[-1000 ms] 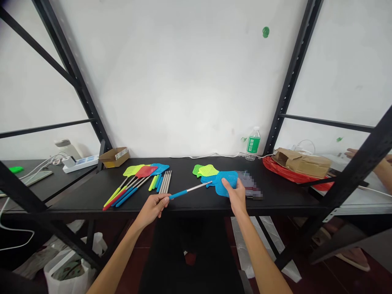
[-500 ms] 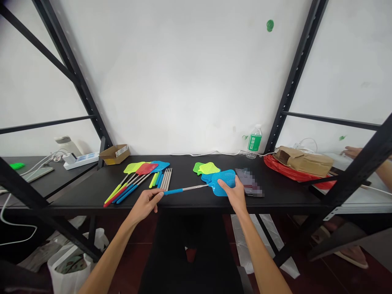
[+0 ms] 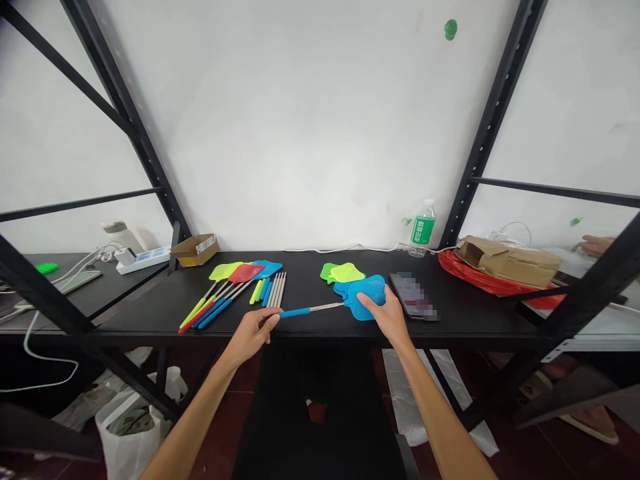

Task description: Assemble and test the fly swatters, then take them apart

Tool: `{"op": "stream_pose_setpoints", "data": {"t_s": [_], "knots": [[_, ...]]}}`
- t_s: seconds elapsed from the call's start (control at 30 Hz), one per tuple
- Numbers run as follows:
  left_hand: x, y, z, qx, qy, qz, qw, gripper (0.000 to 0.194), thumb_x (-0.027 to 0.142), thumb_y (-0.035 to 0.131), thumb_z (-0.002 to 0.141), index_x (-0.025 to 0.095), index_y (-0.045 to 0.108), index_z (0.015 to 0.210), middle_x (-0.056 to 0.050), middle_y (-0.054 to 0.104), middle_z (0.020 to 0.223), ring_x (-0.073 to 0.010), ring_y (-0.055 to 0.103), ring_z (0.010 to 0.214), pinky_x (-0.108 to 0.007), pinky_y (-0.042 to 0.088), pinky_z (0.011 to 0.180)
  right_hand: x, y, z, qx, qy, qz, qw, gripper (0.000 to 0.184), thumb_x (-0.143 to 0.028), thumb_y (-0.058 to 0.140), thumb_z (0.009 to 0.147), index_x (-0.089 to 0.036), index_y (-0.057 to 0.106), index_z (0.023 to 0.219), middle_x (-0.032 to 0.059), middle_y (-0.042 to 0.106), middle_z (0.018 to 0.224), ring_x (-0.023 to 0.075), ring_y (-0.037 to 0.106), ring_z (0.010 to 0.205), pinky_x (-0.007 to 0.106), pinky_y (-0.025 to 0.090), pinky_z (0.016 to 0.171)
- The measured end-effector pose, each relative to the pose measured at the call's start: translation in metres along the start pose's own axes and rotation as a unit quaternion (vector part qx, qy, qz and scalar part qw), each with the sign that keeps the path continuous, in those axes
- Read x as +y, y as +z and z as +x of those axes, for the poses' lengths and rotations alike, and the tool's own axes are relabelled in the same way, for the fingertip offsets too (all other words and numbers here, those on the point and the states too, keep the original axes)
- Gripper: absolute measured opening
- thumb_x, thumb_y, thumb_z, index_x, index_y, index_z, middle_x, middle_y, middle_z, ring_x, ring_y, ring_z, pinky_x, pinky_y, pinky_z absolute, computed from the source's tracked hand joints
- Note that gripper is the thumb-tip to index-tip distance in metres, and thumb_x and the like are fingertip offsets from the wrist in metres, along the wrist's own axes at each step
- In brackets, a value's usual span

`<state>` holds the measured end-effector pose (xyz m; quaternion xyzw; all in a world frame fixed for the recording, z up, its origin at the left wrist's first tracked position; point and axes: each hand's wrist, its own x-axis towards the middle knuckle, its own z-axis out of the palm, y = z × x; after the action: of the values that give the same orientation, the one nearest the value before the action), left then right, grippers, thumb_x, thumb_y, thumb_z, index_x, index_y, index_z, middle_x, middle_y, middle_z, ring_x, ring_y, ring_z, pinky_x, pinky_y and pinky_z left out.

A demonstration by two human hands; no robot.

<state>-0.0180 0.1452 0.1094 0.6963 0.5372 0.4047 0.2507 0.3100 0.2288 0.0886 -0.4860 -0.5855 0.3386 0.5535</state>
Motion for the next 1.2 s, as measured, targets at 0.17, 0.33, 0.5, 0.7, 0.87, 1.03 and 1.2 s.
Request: {"op": "stream_pose_setpoints", "data": {"t_s": [0.17,0.33,0.5,0.7,0.87,1.03,1.2], "knots": [[-0.006,-0.025,-0.006,0.04,0.027,0.057,0.997,0.04,0.048,0.052,0.091,0.016,0.075,0.096,-0.004,0.07,0.078,-0.0192,0.06,0.068,-0.027,0.044,0.065,0.011,0.003,0.005,0.012,0.007,-0.013,1.0,0.073,-0.055,0.072,0.074,-0.023,0.054,0.136,0.0085,0.074,0.107,0.0291,0.068,0.094,0.041,0.055,0.082],[-0.036,-0.091,-0.02,0.236,-0.082,0.179,0.952,0.05,0.052,0.044,0.092,0.014,0.076,0.096,-0.005,0.068,0.069,-0.0229,0.061,0.07,-0.028,0.041,0.063,0.015,0.007,0.007,0.03,0.01,0.007,0.999,0.077,-0.06,0.065,0.078,-0.02,0.047,0.143,0.0104,0.073,0.11,0.0289,0.068,0.095,0.04,0.055,0.079],[-0.054,-0.126,-0.03,0.301,-0.227,0.35,0.857,0.051,0.05,0.04,0.093,0.016,0.077,0.103,-0.014,0.072,0.085,-0.0328,0.064,0.087,-0.037,0.041,0.073,0.014,0.008,0.007,0.002,0.021,-0.005,1.0,0.067,-0.06,0.063,0.08,-0.022,0.054,0.134,0.0112,0.071,0.112,0.0281,0.067,0.095,0.038,0.056,0.073],[-0.049,-0.111,-0.03,0.297,-0.243,0.409,0.828,0.041,0.042,0.045,0.093,0.019,0.075,0.109,-0.016,0.064,0.122,-0.038,0.055,0.108,-0.047,0.039,0.086,0.009,0.008,0.004,0.003,0.023,-0.001,1.0,0.06,-0.061,0.061,0.081,-0.021,0.059,0.126,0.012,0.069,0.113,0.0263,0.066,0.092,0.034,0.055,0.068],[-0.025,-0.079,-0.012,0.322,-0.127,0.418,0.84,0.036,0.039,0.047,0.094,0.022,0.072,0.114,-0.012,0.065,0.118,-0.0324,0.055,0.107,-0.044,0.038,0.091,0.005,0.01,0.001,-0.016,0.004,-0.049,0.999,0.049,-0.057,0.059,0.085,-0.022,0.064,0.118,0.0098,0.07,0.109,0.0236,0.066,0.088,0.034,0.052,0.071],[-0.009,-0.018,0.013,0.192,-0.032,0.366,0.91,0.029,0.04,0.055,0.091,0.021,0.075,0.098,-0.009,0.07,0.101,-0.0263,0.06,0.093,-0.034,0.042,0.079,0.005,0.011,0.001,-0.019,-0.019,-0.083,0.996,0.042,-0.053,0.059,0.085,-0.021,0.069,0.109,0.0096,0.072,0.103,0.0223,0.067,0.083,0.033,0.05,0.074],[-0.009,0.011,0.017,0.188,-0.049,0.36,0.913,0.028,0.043,0.057,0.09,0.023,0.074,0.098,-0.008,0.069,0.097,-0.0275,0.059,0.094,-0.034,0.041,0.075,0.003,0.01,-0.001,-0.017,-0.023,-0.089,0.996,0.039,-0.05,0.058,0.086,-0.02,0.07,0.106,0.0093,0.073,0.098,0.0221,0.067,0.08,0.031,0.049,0.071]]}}
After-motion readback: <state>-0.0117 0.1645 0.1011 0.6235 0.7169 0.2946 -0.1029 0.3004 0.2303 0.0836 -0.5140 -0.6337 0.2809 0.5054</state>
